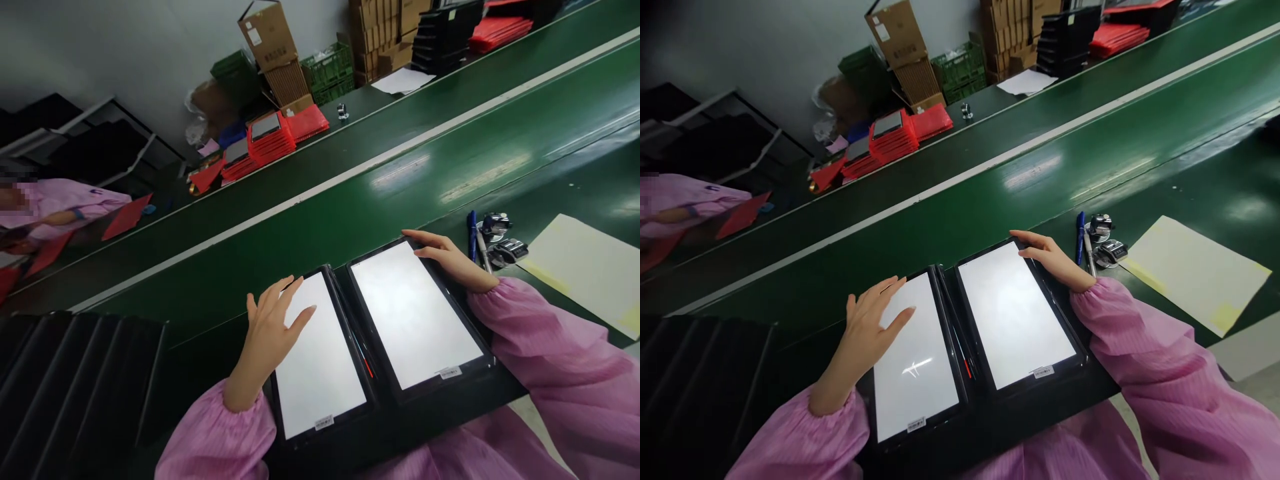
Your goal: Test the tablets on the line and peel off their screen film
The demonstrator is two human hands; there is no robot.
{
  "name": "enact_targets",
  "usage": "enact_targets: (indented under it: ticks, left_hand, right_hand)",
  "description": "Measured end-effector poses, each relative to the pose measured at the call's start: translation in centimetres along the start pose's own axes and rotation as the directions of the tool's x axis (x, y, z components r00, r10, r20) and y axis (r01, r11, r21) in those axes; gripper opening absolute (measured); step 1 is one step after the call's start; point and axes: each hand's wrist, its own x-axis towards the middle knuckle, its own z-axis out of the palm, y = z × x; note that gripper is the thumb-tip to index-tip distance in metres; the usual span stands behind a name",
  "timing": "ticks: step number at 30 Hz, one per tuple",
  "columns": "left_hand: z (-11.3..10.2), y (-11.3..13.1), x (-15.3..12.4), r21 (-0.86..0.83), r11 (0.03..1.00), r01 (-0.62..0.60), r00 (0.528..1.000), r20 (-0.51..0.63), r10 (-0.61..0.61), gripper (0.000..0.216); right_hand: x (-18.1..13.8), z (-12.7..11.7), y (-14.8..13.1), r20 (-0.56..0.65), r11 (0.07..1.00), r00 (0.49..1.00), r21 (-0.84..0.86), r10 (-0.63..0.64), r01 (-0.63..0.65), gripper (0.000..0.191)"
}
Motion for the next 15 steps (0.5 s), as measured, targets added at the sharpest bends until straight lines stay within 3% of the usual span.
enact_targets:
  ticks: [4, 9, 15]
  left_hand:
    - [0.2, 0.1, -0.8, 0.017, 0.997, -0.076, 0.991, 0.112, 0.074, 0.056]
    - [0.3, 0.2, -2.2, 0.049, 0.997, -0.061, 0.995, 0.079, 0.057, 0.055]
    - [0.8, 1.2, -1.8, 0.010, 0.996, -0.086, 0.991, 0.105, 0.085, 0.047]
  right_hand:
    - [0.0, -0.3, 0.0, 0.042, 1.000, 0.999, 0.000, -0.014, 0.014, 0.066]
    - [-0.2, -0.6, 0.2, 0.052, 1.000, 0.999, -0.007, -0.009, 0.009, 0.070]
    - [-0.2, -0.1, 0.4, 0.040, 1.000, 0.999, -0.012, 0.007, -0.007, 0.070]
